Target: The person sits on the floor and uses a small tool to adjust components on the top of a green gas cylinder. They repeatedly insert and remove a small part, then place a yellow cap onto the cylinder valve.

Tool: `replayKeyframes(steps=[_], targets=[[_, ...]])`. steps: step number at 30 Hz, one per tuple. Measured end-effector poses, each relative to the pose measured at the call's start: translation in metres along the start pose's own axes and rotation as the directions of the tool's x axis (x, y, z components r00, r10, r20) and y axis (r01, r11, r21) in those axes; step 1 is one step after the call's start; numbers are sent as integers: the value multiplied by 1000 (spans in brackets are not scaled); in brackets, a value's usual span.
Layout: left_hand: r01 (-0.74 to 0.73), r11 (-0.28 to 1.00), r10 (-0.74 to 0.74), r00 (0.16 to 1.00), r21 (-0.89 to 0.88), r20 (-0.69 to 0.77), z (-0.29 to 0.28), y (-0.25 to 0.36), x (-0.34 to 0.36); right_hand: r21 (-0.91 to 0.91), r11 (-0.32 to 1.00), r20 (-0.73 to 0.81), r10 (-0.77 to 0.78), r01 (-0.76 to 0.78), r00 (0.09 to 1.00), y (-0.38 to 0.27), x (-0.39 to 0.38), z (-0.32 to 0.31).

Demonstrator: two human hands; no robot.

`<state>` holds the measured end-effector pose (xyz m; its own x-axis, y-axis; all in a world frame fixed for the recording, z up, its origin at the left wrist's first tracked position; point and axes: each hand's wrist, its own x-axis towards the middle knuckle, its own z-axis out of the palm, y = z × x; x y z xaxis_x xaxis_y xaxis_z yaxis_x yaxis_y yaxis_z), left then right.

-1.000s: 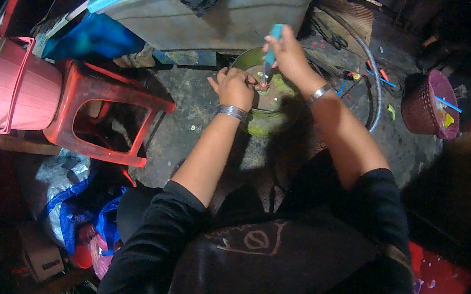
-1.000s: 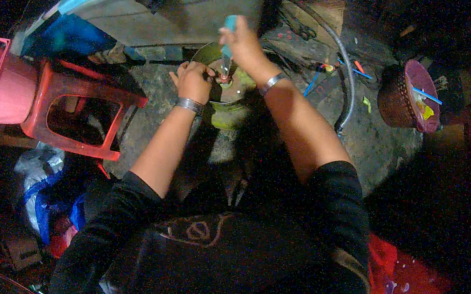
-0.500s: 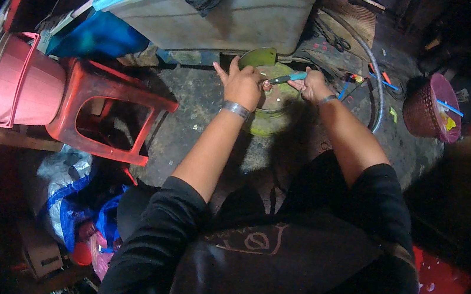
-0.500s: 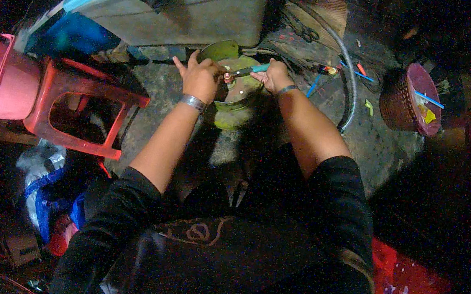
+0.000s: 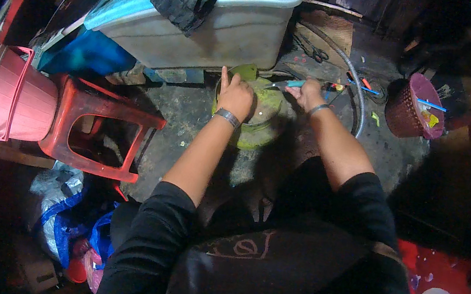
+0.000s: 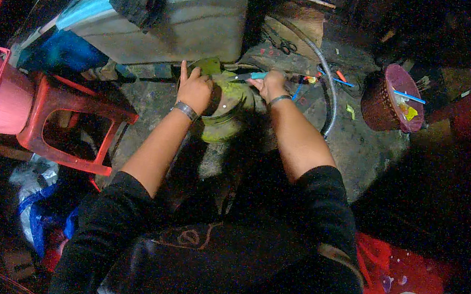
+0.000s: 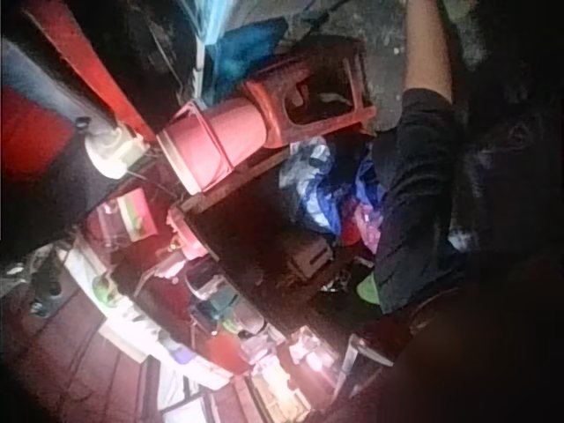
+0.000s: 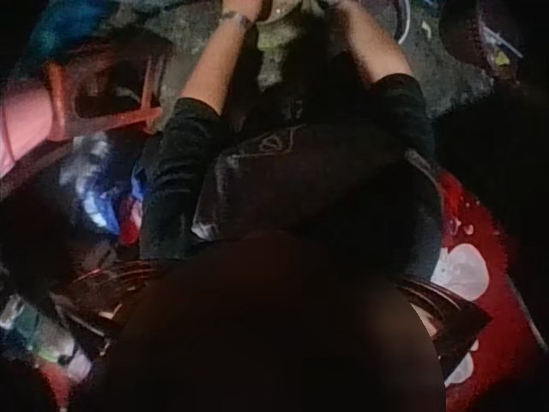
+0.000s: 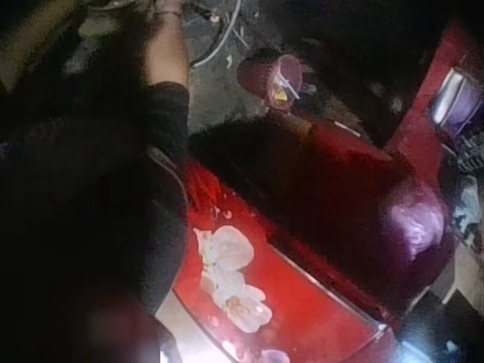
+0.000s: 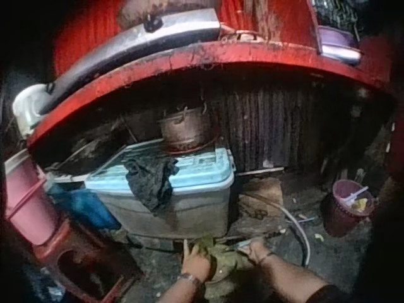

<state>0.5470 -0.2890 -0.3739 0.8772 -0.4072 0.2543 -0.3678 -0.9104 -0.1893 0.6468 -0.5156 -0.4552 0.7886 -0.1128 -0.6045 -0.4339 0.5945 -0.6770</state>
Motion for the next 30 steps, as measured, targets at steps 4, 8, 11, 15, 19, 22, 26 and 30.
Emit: replayKeyframes(steps=[4,8,11,15,19,22,26,30], targets=[[14,999,-13,999,-30,36,5,-3,0,1,995,-64,-97,98,993,-19,1,-12],[59,975,-64,998,-214,-13,9,-7,-4,24,989,-120,-140,144,983,-28,-6,-12],[87,941,-154,970,-326,-186,16,-12,-2,-46,980,-62,-194,192,979,-29,-17,-6],[141,753,-349,914,-643,-209,27,-24,-3,-143,961,48,-233,238,971,-30,-34,0],[227,84,-500,852,-970,157,30,-38,-6,-140,965,182,-195,222,964,-37,-55,12],[117,-610,-365,837,-784,408,21,-43,-9,-313,832,378,-334,458,864,-46,-78,33],[240,-735,-228,793,-634,565,6,-31,-11,-384,320,818,-317,866,480,-38,-121,57],[280,-731,-156,819,-623,552,-2,-23,-9,-306,53,891,-336,950,306,-23,-148,73]])
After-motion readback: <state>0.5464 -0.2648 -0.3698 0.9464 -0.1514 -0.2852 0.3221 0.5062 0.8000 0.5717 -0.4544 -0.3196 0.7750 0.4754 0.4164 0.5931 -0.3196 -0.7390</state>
